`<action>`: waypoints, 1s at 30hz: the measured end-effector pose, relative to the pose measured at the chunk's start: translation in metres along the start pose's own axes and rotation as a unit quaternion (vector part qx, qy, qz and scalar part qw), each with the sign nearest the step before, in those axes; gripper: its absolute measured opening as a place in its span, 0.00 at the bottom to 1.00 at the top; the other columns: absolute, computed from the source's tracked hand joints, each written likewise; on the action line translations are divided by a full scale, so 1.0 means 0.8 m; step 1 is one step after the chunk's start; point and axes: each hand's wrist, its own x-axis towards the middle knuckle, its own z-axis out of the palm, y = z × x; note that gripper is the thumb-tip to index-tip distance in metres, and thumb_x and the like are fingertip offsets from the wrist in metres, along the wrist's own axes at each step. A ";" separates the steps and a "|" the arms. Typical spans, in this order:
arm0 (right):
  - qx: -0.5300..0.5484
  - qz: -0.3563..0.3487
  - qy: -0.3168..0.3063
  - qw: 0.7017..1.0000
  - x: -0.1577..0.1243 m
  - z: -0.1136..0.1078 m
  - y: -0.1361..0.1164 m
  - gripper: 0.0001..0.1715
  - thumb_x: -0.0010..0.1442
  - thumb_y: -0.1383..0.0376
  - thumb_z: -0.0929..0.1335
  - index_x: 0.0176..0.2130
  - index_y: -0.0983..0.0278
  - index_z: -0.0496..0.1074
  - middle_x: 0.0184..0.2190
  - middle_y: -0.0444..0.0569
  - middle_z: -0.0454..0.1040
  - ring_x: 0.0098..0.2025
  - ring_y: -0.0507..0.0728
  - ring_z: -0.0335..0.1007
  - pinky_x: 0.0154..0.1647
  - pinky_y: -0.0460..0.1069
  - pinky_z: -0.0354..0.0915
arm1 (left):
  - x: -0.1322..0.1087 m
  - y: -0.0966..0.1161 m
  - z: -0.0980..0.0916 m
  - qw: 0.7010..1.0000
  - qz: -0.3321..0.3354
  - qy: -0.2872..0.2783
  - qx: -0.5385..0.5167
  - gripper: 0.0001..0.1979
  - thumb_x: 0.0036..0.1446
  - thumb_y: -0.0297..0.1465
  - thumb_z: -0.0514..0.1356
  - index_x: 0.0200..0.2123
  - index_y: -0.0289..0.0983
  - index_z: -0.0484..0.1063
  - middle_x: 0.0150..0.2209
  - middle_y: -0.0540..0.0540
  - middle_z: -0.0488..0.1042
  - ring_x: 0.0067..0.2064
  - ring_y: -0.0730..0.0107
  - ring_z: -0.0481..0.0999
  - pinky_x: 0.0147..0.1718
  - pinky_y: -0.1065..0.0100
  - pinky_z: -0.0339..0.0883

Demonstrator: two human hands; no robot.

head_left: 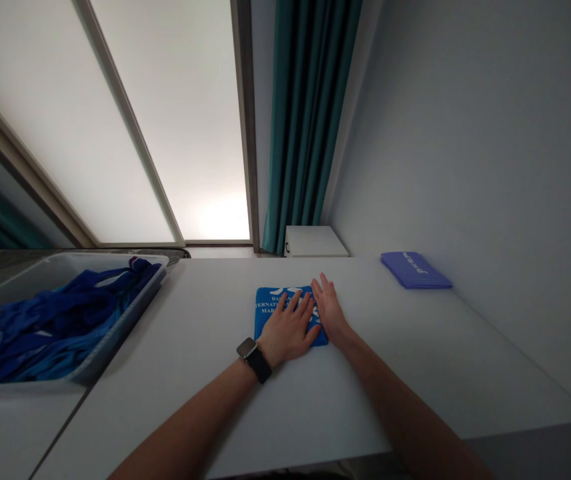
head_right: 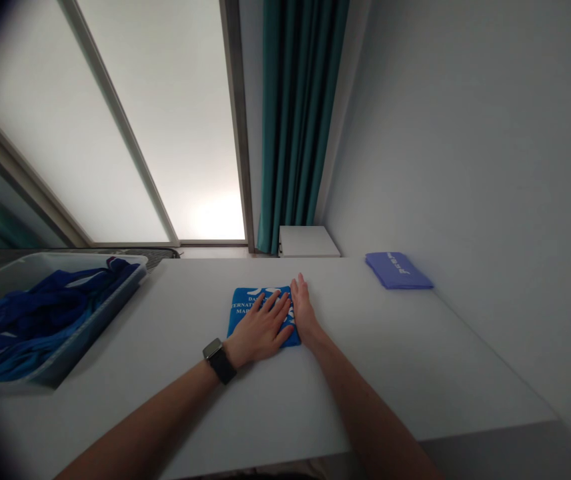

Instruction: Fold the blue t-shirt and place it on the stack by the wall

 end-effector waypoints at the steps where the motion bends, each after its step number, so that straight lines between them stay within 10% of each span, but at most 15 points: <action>1: -0.006 -0.002 -0.002 1.000 0.001 -0.002 0.001 0.34 0.69 0.47 0.51 0.69 0.51 0.47 0.67 0.43 0.58 0.68 0.49 0.48 0.70 0.54 0.40 | 0.000 0.000 0.000 1.000 0.000 0.000 0.001 0.32 0.68 0.46 0.39 0.65 0.32 0.57 0.68 0.39 0.56 0.69 0.51 0.51 0.66 0.48 0.43; 6: -0.175 -0.091 -0.029 0.980 0.010 -0.033 0.002 0.41 0.66 0.41 0.48 0.68 0.56 0.51 0.65 0.49 0.61 0.68 0.54 0.51 0.70 0.57 0.38 | 0.000 0.000 -0.001 1.000 -0.001 0.006 0.010 0.31 0.69 0.45 0.38 0.65 0.33 0.58 0.67 0.40 0.57 0.69 0.52 0.52 0.65 0.48 0.45; 15: -0.544 -0.184 -0.120 0.810 0.017 -0.070 0.010 0.40 0.69 0.49 0.43 0.69 0.65 0.49 0.69 0.55 0.51 0.71 0.56 0.41 0.70 0.64 0.29 | 0.001 -0.002 0.004 1.000 0.000 0.012 0.019 0.32 0.69 0.46 0.38 0.66 0.34 0.56 0.68 0.40 0.57 0.69 0.52 0.52 0.65 0.49 0.45; 30: -0.484 -0.128 -0.123 0.857 0.020 -0.060 0.008 0.47 0.66 0.42 0.40 0.71 0.68 0.40 0.69 0.59 0.50 0.71 0.57 0.41 0.71 0.62 0.32 | 0.017 -0.004 -0.008 0.999 -0.043 -0.004 0.001 0.29 0.69 0.43 0.41 0.65 0.32 0.58 0.67 0.39 0.58 0.68 0.56 0.54 0.65 0.51 0.47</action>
